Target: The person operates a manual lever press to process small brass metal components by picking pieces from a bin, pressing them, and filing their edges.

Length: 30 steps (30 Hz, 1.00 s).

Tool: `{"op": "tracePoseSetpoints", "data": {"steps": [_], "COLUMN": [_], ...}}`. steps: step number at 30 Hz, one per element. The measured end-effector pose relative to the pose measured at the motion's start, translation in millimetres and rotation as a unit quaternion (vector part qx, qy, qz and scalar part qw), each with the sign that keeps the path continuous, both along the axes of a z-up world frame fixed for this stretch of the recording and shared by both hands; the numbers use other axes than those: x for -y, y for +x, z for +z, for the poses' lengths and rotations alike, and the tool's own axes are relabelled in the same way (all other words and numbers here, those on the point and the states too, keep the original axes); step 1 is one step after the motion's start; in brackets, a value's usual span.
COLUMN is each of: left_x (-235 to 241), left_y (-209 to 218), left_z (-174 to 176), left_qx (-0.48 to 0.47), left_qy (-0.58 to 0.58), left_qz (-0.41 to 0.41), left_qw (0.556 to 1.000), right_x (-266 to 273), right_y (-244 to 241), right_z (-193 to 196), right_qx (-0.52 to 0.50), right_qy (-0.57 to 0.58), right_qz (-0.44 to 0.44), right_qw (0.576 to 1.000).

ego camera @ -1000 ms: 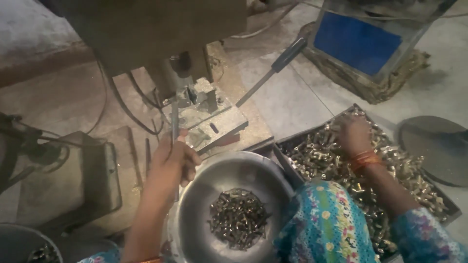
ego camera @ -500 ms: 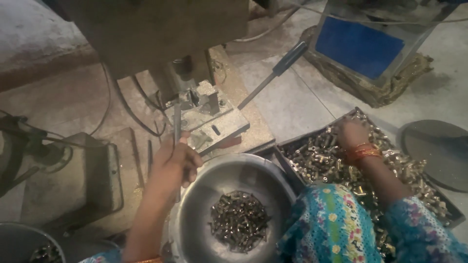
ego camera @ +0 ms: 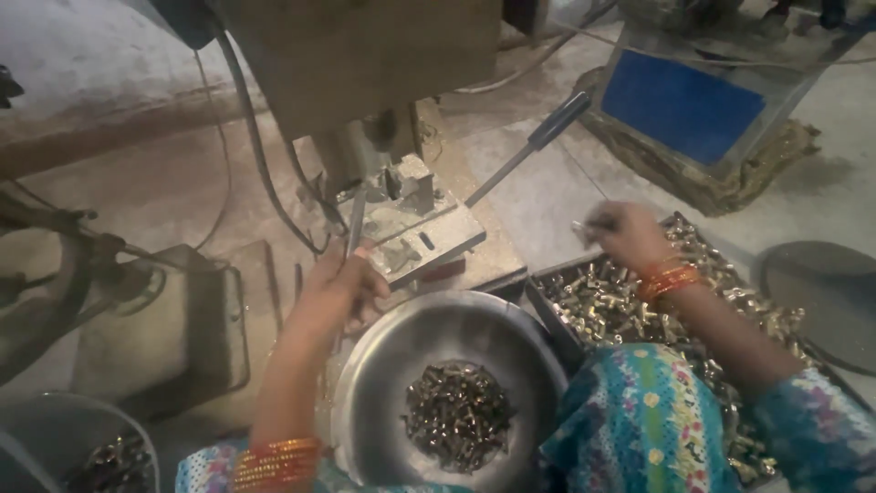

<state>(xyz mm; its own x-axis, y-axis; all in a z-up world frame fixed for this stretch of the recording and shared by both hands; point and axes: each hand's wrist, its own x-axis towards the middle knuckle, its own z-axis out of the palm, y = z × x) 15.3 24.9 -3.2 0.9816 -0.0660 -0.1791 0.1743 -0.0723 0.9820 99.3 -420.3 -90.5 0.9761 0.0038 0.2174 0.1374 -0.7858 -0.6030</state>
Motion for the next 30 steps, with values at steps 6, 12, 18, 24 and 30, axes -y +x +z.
{"op": "tracePoseSetpoints", "data": {"steps": [6,12,18,24,30], "left_x": [-6.4,-9.9,-1.5,8.3,-3.3], "left_y": [5.9,16.7,9.2,3.8,7.0], "left_z": [-8.0,-25.8,-9.8,-11.0,1.9], "left_qx": [0.034,0.049,0.057,0.039,0.035], "left_qy": [-0.001,0.007,-0.002,-0.008,0.056], "left_qz": [-0.039,-0.047,-0.032,-0.011,-0.027], "left_qw": [0.999,0.998,0.998,0.999,0.997], "right_x": [-127.5,-222.5,-266.9,-277.2,-268.2], "right_y": [-42.1,-44.9,-23.8,-29.3,-18.1], "right_z": [101.5,93.1,75.0,79.7,65.5], "right_qx": [0.057,0.158,0.296,0.339,0.343], "right_qy": [0.122,0.14,0.147,0.124,0.132], "right_qz": [0.148,0.207,0.18,0.148,0.151], "right_qw": [0.98,0.955,0.927,0.921,0.918]}}
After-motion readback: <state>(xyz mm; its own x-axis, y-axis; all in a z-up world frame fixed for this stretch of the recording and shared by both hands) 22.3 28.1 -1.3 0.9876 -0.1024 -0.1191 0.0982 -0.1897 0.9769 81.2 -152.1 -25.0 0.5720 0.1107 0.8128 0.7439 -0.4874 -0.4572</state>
